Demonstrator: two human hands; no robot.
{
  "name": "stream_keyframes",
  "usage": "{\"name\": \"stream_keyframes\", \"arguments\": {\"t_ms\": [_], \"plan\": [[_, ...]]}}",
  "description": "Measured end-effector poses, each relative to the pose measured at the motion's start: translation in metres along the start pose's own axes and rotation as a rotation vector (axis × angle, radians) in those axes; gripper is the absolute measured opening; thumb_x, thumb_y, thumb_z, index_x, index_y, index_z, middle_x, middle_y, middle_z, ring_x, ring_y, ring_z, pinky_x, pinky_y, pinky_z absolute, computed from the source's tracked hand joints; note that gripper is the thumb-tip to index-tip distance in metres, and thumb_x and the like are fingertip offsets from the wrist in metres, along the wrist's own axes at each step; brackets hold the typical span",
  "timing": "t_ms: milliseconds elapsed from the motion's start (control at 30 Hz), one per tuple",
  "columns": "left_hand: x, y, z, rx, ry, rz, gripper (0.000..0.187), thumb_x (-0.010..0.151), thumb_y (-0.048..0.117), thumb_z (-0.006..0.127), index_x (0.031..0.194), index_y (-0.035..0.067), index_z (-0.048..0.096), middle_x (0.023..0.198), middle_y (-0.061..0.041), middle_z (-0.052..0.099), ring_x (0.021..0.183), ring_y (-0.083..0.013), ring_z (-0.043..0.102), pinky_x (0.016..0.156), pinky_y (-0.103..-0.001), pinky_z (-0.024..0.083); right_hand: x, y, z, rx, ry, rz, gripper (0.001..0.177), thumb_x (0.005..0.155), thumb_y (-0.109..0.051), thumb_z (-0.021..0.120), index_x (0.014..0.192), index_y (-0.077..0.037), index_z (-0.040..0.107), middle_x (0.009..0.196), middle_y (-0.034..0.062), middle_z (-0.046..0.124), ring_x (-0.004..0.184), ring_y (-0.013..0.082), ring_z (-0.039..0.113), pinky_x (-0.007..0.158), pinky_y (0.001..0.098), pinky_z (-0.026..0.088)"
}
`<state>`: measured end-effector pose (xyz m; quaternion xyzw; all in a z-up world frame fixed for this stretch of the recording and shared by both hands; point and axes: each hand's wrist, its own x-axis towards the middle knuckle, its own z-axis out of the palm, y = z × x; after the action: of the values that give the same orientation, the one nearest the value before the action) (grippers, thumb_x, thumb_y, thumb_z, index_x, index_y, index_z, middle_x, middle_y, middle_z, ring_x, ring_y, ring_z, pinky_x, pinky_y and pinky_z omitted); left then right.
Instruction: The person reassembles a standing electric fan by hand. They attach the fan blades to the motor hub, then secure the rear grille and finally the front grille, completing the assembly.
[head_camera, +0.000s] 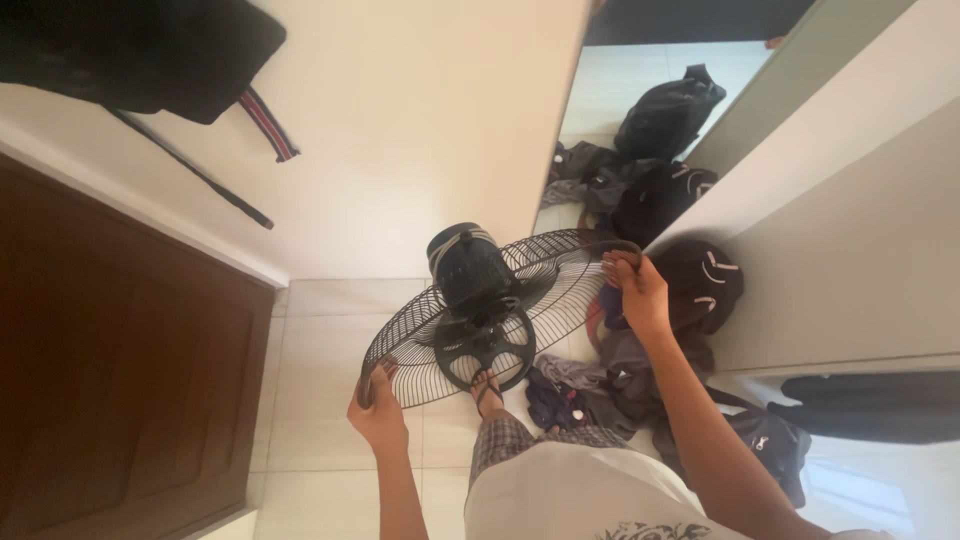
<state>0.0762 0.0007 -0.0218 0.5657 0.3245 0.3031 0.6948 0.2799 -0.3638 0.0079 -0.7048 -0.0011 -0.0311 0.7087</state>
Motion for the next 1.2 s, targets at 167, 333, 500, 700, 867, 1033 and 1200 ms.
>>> {"name": "stream_keyframes", "arguments": {"t_ms": [167, 333, 500, 700, 867, 1033, 1200], "plan": [[0.003, -0.008, -0.001, -0.006, -0.018, 0.024, 0.027, 0.104, 0.007, 0.059, 0.116, -0.017, 0.065, 0.109, -0.022, 0.073, 0.099, -0.0257, 0.072, 0.095, -0.036, 0.059, -0.005, -0.005, -0.006, -0.090, 0.023, 0.003, 0.024, 0.108, -0.009, 0.053, 0.124, 0.006, 0.063, 0.116, 0.0115, 0.073, 0.102, 0.0157, 0.071, 0.089, 0.0278, 0.058], [0.007, -0.004, -0.002, 0.018, -0.029, 0.013, 0.026, 0.102, 0.003, 0.057, 0.117, -0.017, 0.065, 0.110, -0.021, 0.073, 0.100, -0.0248, 0.072, 0.095, -0.035, 0.058, -0.004, -0.004, 0.000, -0.039, 0.015, 0.021, 0.025, 0.108, -0.010, 0.052, 0.125, 0.005, 0.062, 0.118, 0.0108, 0.073, 0.104, 0.0161, 0.072, 0.090, 0.0269, 0.059], [0.007, 0.000, 0.004, 0.010, -0.033, -0.007, 0.026, 0.101, 0.001, 0.056, 0.119, -0.015, 0.064, 0.110, -0.020, 0.073, 0.101, -0.0245, 0.073, 0.096, -0.035, 0.059, -0.001, -0.002, -0.005, -0.048, 0.021, 0.016, 0.026, 0.107, -0.010, 0.052, 0.127, 0.005, 0.061, 0.119, 0.0119, 0.072, 0.106, 0.0170, 0.072, 0.088, 0.0274, 0.060], [0.013, 0.003, 0.002, 0.062, -0.099, 0.046, 0.027, 0.099, -0.002, 0.053, 0.120, -0.015, 0.065, 0.111, -0.020, 0.073, 0.102, -0.0247, 0.072, 0.098, -0.035, 0.058, -0.009, 0.002, -0.007, -0.035, 0.055, 0.044, 0.026, 0.109, -0.009, 0.051, 0.127, 0.005, 0.061, 0.118, 0.0119, 0.072, 0.106, 0.0178, 0.071, 0.088, 0.0291, 0.059], [0.017, 0.003, -0.001, 0.043, -0.112, 0.045, 0.028, 0.099, -0.003, 0.053, 0.121, -0.016, 0.064, 0.113, -0.019, 0.072, 0.104, -0.0238, 0.071, 0.099, -0.035, 0.058, -0.010, 0.007, -0.006, -0.058, 0.062, 0.058, 0.025, 0.107, -0.010, 0.050, 0.123, 0.005, 0.061, 0.117, 0.0117, 0.071, 0.107, 0.0187, 0.071, 0.089, 0.0302, 0.059], [0.024, 0.008, -0.007, 0.133, -0.117, 0.028, 0.029, 0.099, -0.001, 0.055, 0.122, -0.016, 0.065, 0.112, -0.021, 0.073, 0.103, -0.0240, 0.070, 0.097, -0.035, 0.056, -0.015, 0.013, 0.000, -0.044, 0.061, 0.034, 0.026, 0.109, -0.013, 0.049, 0.125, 0.004, 0.060, 0.118, 0.0122, 0.071, 0.109, 0.0194, 0.071, 0.092, 0.0306, 0.057], [0.028, 0.006, -0.011, 0.063, -0.151, 0.050, 0.031, 0.104, 0.011, 0.060, 0.122, -0.014, 0.064, 0.114, -0.018, 0.074, 0.105, -0.0225, 0.072, 0.098, -0.033, 0.056, -0.019, 0.011, -0.002, -0.255, 0.050, -0.081, 0.029, 0.109, -0.016, 0.054, 0.130, 0.003, 0.061, 0.121, 0.0149, 0.073, 0.110, 0.0200, 0.068, 0.097, 0.0293, 0.053]]}}
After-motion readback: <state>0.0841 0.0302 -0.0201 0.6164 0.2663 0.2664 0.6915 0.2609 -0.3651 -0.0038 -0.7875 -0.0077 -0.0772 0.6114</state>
